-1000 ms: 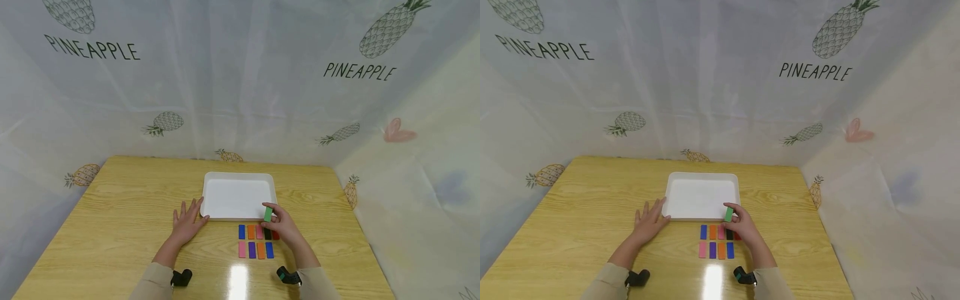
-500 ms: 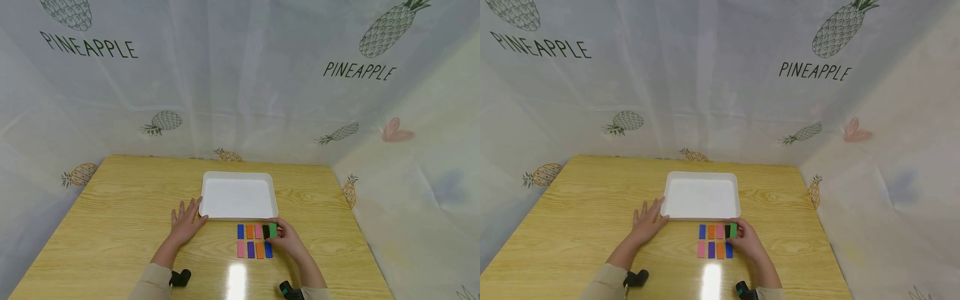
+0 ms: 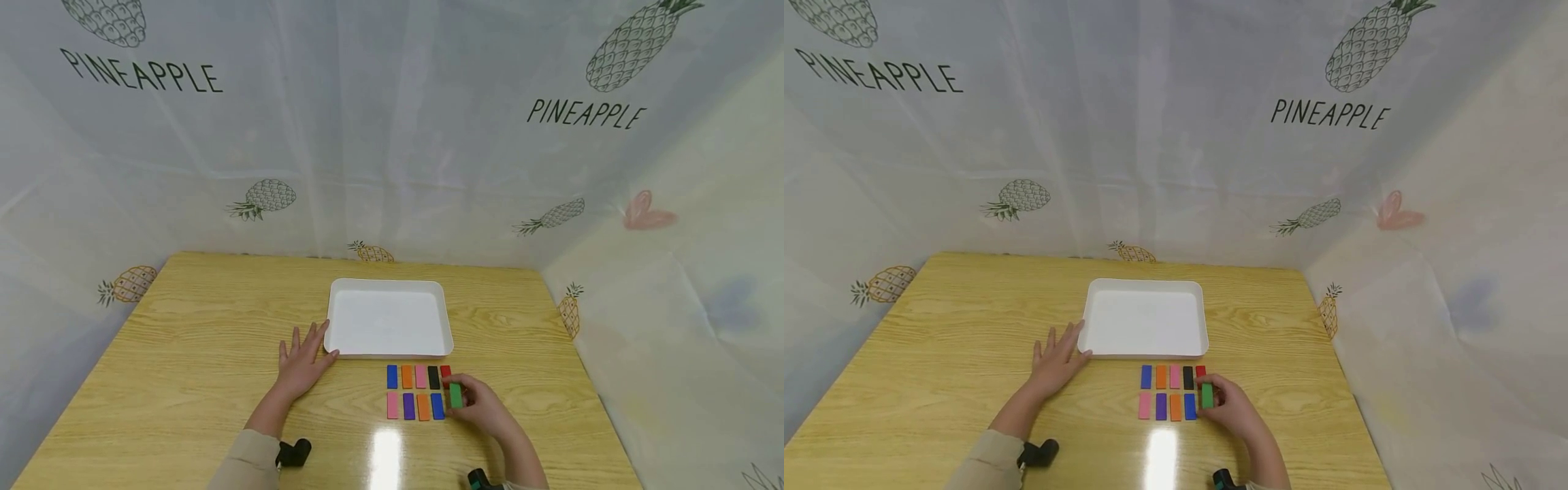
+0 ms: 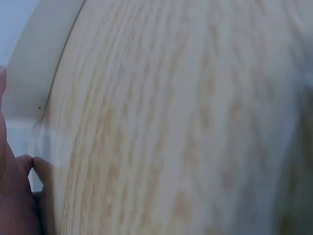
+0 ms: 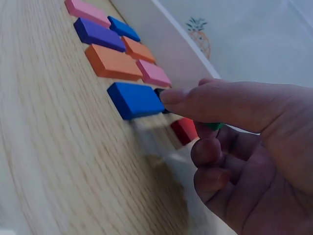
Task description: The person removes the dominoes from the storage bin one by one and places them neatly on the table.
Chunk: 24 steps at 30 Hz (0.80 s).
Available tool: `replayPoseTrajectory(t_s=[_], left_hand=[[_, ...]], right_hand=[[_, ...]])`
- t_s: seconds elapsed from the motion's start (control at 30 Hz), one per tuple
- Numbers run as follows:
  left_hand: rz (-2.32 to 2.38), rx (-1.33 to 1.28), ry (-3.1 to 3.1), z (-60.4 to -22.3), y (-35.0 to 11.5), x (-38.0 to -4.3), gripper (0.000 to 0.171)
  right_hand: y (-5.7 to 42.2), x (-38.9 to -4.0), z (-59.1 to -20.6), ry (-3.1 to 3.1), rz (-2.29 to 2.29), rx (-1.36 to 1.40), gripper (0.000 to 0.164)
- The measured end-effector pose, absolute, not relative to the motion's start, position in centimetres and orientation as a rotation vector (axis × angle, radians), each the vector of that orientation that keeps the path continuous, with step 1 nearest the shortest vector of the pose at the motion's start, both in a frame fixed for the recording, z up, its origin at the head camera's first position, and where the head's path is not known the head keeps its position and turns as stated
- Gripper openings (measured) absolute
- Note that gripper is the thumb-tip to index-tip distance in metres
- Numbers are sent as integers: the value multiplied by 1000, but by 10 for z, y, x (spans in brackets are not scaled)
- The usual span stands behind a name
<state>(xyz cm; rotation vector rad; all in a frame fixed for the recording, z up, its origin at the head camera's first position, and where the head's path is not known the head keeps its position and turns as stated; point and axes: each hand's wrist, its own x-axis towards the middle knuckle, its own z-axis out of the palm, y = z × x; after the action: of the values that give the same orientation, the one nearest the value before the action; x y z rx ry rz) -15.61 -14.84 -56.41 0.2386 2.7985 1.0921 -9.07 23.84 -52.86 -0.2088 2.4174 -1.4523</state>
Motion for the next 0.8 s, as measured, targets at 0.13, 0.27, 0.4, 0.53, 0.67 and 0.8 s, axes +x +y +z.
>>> replayPoseTrajectory(t_s=[0.13,0.27,0.4,0.53,0.67,0.8], left_hand=[[1092,241,2797,-564,-148,-156,78],[1092,242,2799,-564,-148,-156,78],[1090,245,2805,-566,-148,-157,78],[1088,245,2808,-566,-149,-157,78],[1088,245,2808,-566,-149,-157,78],[1091,249,2808,-567,-149,-157,78]], right_hand=[[242,-87,-530,2467,-1370,-210,51],[243,-85,-532,2514,-1309,-241,50],[243,-83,-534,2529,-1264,-277,49],[243,-82,-535,2526,-1244,-297,49],[245,-82,-536,2534,-1238,-305,50],[249,-81,-537,2545,-1252,-315,50]])
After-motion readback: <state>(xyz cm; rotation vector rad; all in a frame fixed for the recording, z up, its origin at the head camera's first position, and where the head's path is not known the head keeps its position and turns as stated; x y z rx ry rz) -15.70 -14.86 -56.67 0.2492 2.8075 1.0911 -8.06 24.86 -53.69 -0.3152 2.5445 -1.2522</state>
